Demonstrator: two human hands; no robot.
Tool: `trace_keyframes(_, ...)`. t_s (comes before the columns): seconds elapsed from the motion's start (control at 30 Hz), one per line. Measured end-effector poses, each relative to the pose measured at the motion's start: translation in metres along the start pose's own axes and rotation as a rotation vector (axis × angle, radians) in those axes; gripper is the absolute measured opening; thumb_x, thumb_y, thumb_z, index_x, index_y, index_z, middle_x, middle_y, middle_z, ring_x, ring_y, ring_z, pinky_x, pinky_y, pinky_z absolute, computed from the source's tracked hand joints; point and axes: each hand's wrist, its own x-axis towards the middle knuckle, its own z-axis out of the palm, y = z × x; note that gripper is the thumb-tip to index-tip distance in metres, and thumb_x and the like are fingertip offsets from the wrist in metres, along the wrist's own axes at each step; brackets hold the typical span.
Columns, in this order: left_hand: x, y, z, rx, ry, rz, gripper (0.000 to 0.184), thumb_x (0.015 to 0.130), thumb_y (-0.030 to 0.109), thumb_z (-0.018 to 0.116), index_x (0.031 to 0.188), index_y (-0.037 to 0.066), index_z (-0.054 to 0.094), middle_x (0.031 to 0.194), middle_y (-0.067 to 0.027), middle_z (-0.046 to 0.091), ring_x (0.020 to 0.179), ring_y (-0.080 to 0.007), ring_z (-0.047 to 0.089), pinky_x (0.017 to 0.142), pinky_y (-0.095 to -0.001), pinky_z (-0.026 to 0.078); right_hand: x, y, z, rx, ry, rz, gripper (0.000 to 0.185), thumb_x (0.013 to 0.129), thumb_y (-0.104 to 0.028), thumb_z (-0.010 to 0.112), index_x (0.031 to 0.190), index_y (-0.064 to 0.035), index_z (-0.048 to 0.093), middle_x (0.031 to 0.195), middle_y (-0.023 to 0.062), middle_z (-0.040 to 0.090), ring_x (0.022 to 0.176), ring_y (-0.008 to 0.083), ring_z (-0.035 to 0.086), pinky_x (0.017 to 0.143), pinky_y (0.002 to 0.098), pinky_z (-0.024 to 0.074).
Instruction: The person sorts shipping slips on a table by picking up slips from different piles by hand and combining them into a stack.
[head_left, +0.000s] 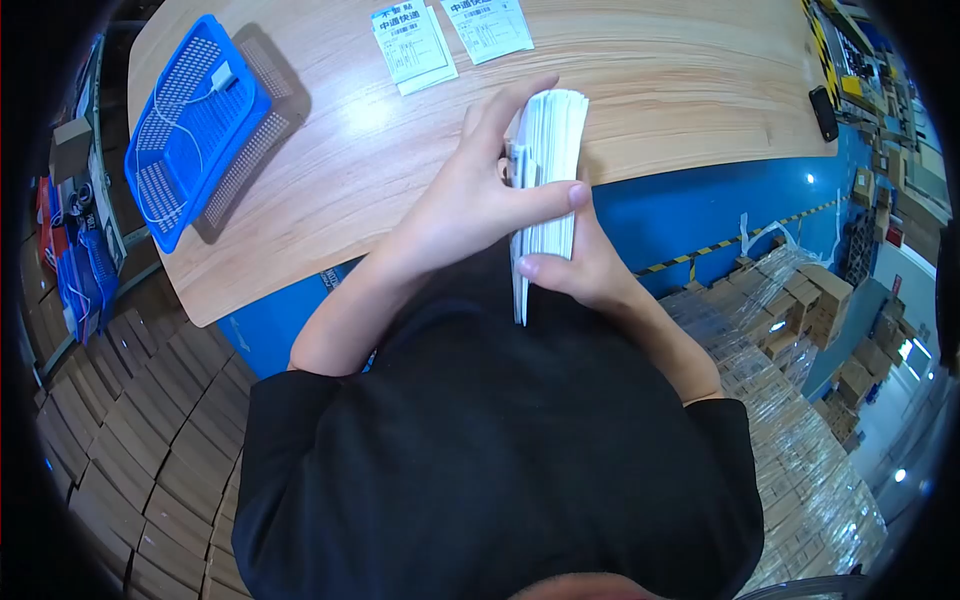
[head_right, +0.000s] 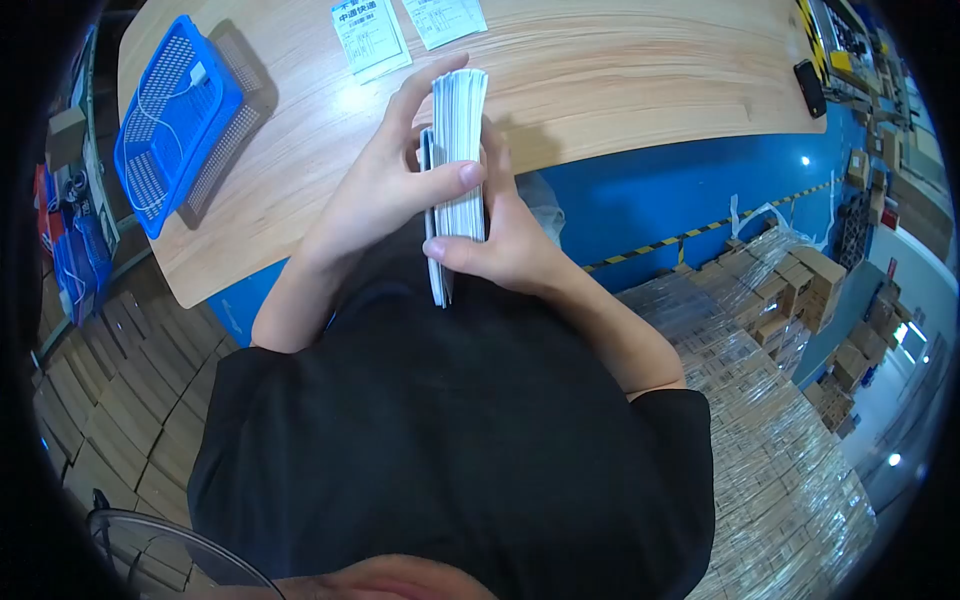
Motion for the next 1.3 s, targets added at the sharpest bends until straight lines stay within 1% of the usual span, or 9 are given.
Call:
trace_keyframes(0.13,-0.014,0.001,0.005,-0.118,-0.008,-0.114,0.084,0.075,0.027,0.076,0.145,0.014,0.03,0.118,-0.0091,0.05,0.104,-0.0182,0.052,0.093,-0.032,0.042,-0.009,-0.003,0.003,-0.023,-0.029,0.037,0.112,0.071,-0.019,0.075,0.15,-0.0046,-0.003,0.146,0.0201,0.024,0.138,0.0309,0.025,0.112,0.043,0.0239)
trace_keyframes(0.2,-0.022,-0.001,0.008,-0.127,0.008,-0.114,0.08,0.075,0.037,0.076,0.139,0.012,0.036,0.127,-0.0184,0.035,0.122,-0.0323,0.043,0.102,-0.0444,0.039,-0.014,-0.001,0.002,-0.1,-0.094,0.06,0.114,0.07,-0.021,0.076,0.15,-0.0044,-0.003,0.148,0.0203,0.022,0.139,0.0307,0.024,0.112,0.0421,0.0242)
trace_keyframes(0.37,-0.037,0.003,0.008,-0.21,0.035,-0.126,0.084,0.077,0.034,0.076,0.141,0.014,0.026,0.112,-0.0108,0.049,0.111,-0.0248,0.049,0.095,-0.041,0.041,-0.024,-0.013,0.001,-0.463,-0.203,-0.076,0.117,0.068,-0.027,0.08,0.15,-0.0025,0.0,0.149,0.0258,0.019,0.141,0.0386,0.022,0.113,0.0418,0.0236)
trace_keyframes(0.6,-0.027,-0.026,-0.007,-0.649,0.037,-0.116,0.1,0.076,0.028,0.077,0.15,0.013,0.012,0.126,-0.0161,0.049,0.116,-0.0299,0.054,0.099,-0.0451,0.046,-0.006,-0.012,0.007,-0.459,-0.126,0.023,0.113,0.07,-0.032,0.079,0.149,-0.0024,0.004,0.148,0.0312,0.018,0.14,0.0423,0.021,0.114,0.043,0.0224)
trace_keyframes(0.8,-0.024,-0.05,-0.014,-0.941,0.011,-0.066,0.092,0.077,0.035,0.076,0.147,0.012,0.02,0.129,-0.0222,0.049,0.117,-0.0356,0.055,0.095,-0.0503,0.051,0.004,-0.016,0.01,0.051,0.078,0.065,0.088,0.079,-0.021,0.069,0.147,-0.004,0.017,0.137,0.0231,0.035,0.111,0.0285,0.055,0.085,0.0368,0.0506)
trace_keyframes(0.97,-0.03,-0.059,-0.016,-1.194,0.038,-0.194,0.07,0.09,0.039,0.062,0.143,0.009,0.028,0.121,-0.0181,0.052,0.112,-0.0343,0.059,0.089,-0.0516,0.054,0.053,0.017,-0.048,-0.368,0.364,-0.08,0.071,0.08,-0.024,0.072,0.139,-0.0032,0.036,0.124,0.0206,0.045,0.104,0.0227,0.055,0.081,0.0319,0.0489)
trace_keyframes(1.03,-0.034,-0.06,-0.015,-1.235,0.089,-0.329,0.062,0.093,0.044,0.056,0.139,0.011,0.033,0.117,-0.0173,0.053,0.107,-0.0366,0.061,0.086,-0.0559,0.054,0.095,0.041,-0.089,-0.857,0.433,-0.173,0.058,0.082,-0.028,0.07,0.13,-0.0035,0.049,0.119,0.0198,0.049,0.105,0.0276,0.054,0.086,0.0345,0.0471)
trace_keyframes(1.17,-0.049,-0.073,-0.017,-1.372,-0.026,-0.319,0.056,0.092,0.044,0.057,0.133,0.012,0.036,0.115,-0.0178,0.054,0.106,-0.0365,0.061,0.086,-0.0572,0.054,0.184,0.053,-0.125,-1.274,0.34,-0.281,0.052,0.082,-0.032,0.067,0.127,-0.0097,0.055,0.125,0.0221,0.05,0.111,0.0378,0.05,0.096,0.0432,0.0421)
trace_keyframes(1.3,-0.06,-0.067,-0.014,-1.334,0.139,-0.293,0.057,0.092,0.042,0.058,0.134,0.012,0.035,0.114,-0.0197,0.054,0.108,-0.0358,0.06,0.086,-0.0556,0.054,0.261,0.05,-0.142,-1.562,0.156,-0.457,0.053,0.083,-0.033,0.063,0.132,-0.0169,0.053,0.137,0.0214,0.046,0.122,0.0414,0.045,0.105,0.0478,0.0357)
